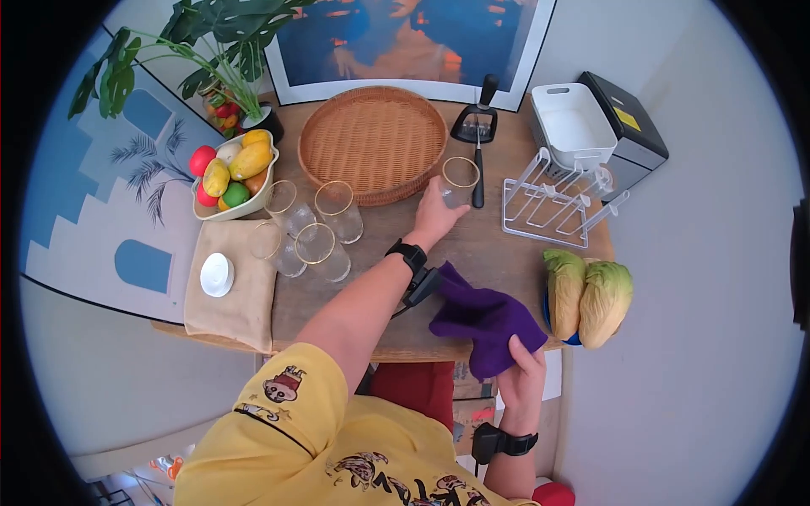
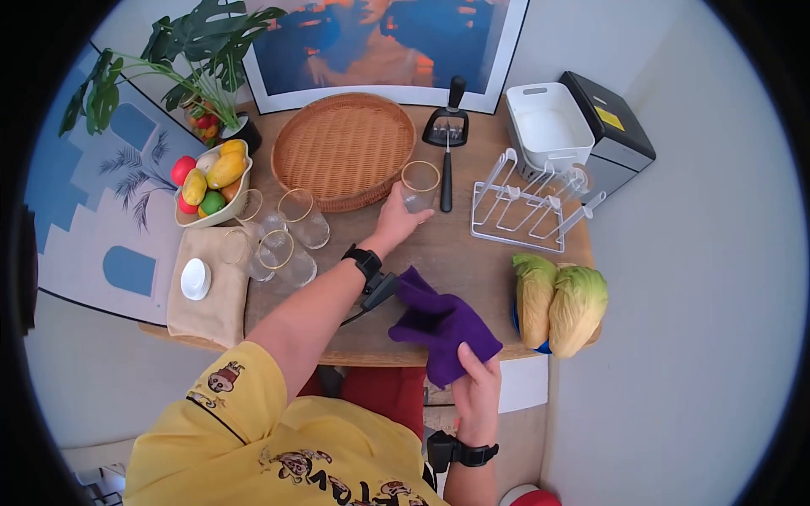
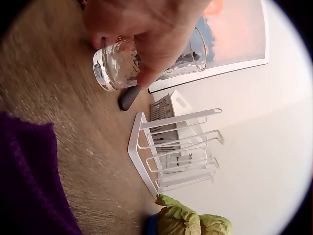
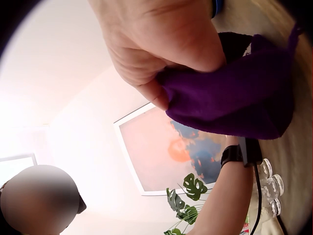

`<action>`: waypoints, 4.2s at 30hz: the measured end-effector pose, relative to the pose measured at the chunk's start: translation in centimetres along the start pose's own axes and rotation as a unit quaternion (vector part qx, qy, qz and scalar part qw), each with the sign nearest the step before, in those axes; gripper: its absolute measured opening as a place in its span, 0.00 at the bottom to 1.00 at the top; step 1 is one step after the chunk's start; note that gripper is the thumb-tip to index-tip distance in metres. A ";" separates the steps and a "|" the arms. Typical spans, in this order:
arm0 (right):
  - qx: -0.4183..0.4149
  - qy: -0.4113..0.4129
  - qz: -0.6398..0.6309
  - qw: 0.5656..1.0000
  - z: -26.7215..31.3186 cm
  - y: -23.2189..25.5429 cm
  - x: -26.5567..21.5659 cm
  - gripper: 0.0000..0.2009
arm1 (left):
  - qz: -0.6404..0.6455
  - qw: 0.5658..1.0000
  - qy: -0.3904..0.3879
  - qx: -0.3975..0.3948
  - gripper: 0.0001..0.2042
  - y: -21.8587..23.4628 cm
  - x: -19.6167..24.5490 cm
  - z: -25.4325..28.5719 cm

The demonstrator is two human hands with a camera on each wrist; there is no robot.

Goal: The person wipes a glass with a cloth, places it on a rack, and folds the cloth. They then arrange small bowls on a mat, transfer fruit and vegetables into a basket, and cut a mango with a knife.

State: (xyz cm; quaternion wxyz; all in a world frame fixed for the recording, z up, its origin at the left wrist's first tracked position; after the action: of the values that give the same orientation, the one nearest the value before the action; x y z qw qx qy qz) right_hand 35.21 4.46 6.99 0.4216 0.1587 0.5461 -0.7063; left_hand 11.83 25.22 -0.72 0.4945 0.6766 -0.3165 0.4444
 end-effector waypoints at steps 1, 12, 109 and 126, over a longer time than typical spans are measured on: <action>0.026 -0.006 -0.010 1.000 -0.1 -0.3 -0.3 0.24 | -0.023 1.000 -0.013 -0.003 0.39 0.2 0.4 0.3; -0.119 0.037 0.008 0.992 -2.0 -0.4 -1.2 0.35 | -0.050 0.985 -0.144 -0.087 0.32 8.5 5.4 12.4; -0.207 -0.032 0.316 0.926 -0.3 -8.5 9.6 0.38 | 0.083 0.994 0.046 -0.057 0.33 22.4 4.4 25.3; -0.231 0.034 0.513 0.826 0.4 -11.2 7.7 0.41 | 0.217 0.892 0.348 -0.189 0.28 24.7 3.7 25.1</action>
State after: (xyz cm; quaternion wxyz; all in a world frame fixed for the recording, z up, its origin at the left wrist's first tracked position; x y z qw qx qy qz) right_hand 22.10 1.42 8.98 0.7290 0.3377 0.5470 -0.2352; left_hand -0.91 -6.27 9.34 0.5828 0.2868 -0.3408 0.6797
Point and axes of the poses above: each hand's wrist, its own z-axis away from the middle knuckle, its own y-axis out of the back of the hand, x = y × z, the point moved 2 cm from there along -z, towards the middle knuckle, and after that the axes turned 6 degrees about -y, right-handed, at the moved point
